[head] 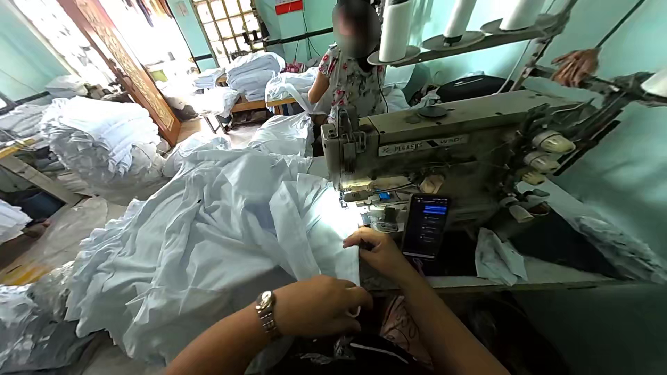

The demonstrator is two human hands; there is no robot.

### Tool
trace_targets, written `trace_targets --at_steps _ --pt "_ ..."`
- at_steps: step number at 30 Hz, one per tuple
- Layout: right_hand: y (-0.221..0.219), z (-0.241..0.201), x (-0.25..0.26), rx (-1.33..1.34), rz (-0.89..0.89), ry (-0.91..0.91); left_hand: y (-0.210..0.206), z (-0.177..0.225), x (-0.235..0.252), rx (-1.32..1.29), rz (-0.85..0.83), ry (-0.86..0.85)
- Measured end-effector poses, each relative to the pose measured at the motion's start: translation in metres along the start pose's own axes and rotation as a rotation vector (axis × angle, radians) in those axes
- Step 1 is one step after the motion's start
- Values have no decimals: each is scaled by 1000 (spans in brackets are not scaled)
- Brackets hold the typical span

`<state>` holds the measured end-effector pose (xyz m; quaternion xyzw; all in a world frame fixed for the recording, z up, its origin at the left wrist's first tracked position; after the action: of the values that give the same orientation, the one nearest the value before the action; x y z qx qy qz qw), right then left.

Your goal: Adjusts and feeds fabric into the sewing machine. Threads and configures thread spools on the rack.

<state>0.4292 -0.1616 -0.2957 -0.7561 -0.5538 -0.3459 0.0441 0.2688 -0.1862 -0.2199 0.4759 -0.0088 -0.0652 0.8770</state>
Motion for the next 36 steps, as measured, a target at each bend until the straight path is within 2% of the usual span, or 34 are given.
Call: trace_targets --at_steps 3,5,8,11,15,18,20,21,24,26,30,31,33,36 --pt "-2 -2 -6 43 -42 -17 -7 -18 6 16 69 1" --pt "-4 -7 -12 105 -41 -46 9 -22 3 43 216 9" --pt "-4 -5 -19 138 -22 -72 34 -55 2 315 412 270" --pt "-4 2 -22 126 6 -89 36 -96 6 471 459 475" --pt "0 1 -15 117 26 -37 39 -114 10 468 515 537" --pt "8 -5 -12 87 19 -5 60 -108 9 429 768 524" --pt "23 -14 -13 -16 20 20 72 -115 11 351 914 580" --pt "34 -20 -14 -71 44 50 74 -127 15 277 926 649" --pt "86 -46 -21 -168 220 136 61 -182 30 22 787 859" --pt "135 -67 -32 -249 422 178 55 -196 32 -43 803 848" --pt "249 -93 -67 -252 1120 265 52 -195 33 -15 884 730" --pt "274 -93 -71 -263 1260 234 53 -195 34 -21 892 723" --pt "318 -80 -66 -320 1317 60 53 -194 33 -38 890 734" --pt "370 -45 -31 -337 1171 -119 53 -195 32 -51 889 752"
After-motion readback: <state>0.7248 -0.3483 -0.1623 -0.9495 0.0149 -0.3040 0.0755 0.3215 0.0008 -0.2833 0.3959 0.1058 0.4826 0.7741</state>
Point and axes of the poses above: each hand's wrist, its own x-axis towards the middle knuckle, its own y-axis out of the back of the hand, z = x × y, the point moved 8 cm from there along x, towards the middle knuckle, and after that the axes turned 8 degrees about y, right-handed, at the moved point
